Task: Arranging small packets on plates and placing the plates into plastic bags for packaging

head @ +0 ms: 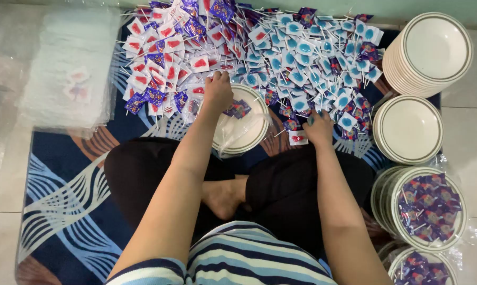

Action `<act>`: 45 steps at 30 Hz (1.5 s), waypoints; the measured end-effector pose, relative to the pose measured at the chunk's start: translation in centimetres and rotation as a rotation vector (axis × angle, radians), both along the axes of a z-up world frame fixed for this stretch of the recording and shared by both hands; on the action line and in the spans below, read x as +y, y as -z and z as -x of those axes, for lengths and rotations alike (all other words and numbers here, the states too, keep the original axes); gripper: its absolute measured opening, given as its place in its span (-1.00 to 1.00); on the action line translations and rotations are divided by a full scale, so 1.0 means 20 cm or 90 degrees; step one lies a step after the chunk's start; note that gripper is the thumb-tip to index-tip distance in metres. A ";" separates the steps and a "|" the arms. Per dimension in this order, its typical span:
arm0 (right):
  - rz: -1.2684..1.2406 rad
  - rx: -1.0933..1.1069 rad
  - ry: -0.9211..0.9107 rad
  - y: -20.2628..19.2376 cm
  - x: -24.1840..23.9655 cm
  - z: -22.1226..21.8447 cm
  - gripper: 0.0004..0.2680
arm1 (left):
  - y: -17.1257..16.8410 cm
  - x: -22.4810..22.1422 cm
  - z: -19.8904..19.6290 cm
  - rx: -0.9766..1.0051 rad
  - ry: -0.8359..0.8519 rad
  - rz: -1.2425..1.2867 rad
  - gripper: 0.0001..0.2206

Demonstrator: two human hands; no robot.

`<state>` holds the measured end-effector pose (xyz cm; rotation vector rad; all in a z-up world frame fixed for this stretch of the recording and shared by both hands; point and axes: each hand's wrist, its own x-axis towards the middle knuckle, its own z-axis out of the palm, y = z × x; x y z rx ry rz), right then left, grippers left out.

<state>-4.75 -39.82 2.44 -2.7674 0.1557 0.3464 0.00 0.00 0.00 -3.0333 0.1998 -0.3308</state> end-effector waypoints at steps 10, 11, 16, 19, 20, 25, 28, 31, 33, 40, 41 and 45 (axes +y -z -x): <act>-0.030 -0.018 0.016 0.06 -0.04 -0.02 -0.50 | -0.06 0.01 -0.02 0.086 -0.021 0.035 -0.58; -0.040 -0.113 0.025 0.08 -0.04 -0.03 -0.59 | -0.07 0.02 -0.02 0.046 0.002 0.031 -0.65; -0.084 -0.325 0.072 0.06 -0.07 -0.05 -0.76 | -0.20 0.13 0.05 -0.202 0.096 0.010 -0.91; -0.164 -0.349 0.124 -0.09 -0.03 0.00 -0.77 | -0.21 0.23 0.10 -0.252 0.145 0.095 -0.94; -0.298 -0.318 0.149 -0.15 0.00 0.02 -0.76 | -0.24 0.25 0.14 -0.256 0.127 0.162 -0.92; -0.644 -0.160 0.114 -0.34 0.16 0.14 -0.71 | -0.37 0.33 0.38 -0.300 0.060 0.351 -0.91; -0.738 0.035 0.106 -0.54 0.31 0.29 -0.77 | -0.44 0.36 0.56 -0.231 -0.095 0.561 -0.89; -0.652 0.177 -0.046 -0.47 0.37 0.35 -0.80 | -0.37 0.45 0.69 -0.216 -0.224 0.667 -0.80; -0.582 0.182 -0.098 -0.40 0.43 0.35 -0.71 | -0.24 0.55 0.76 -0.177 -0.311 0.702 -0.80; -0.542 0.029 -0.203 -0.31 0.70 0.45 -0.77 | -0.13 0.57 0.80 -0.043 -0.461 1.126 -0.80; -0.430 -0.048 -0.246 -0.23 0.73 0.45 -0.78 | -0.14 0.55 0.80 -0.031 -0.460 1.190 -0.78; -0.108 -0.340 -0.295 -0.14 0.86 0.49 -0.75 | -0.22 0.54 0.82 -0.001 -0.457 1.288 -0.76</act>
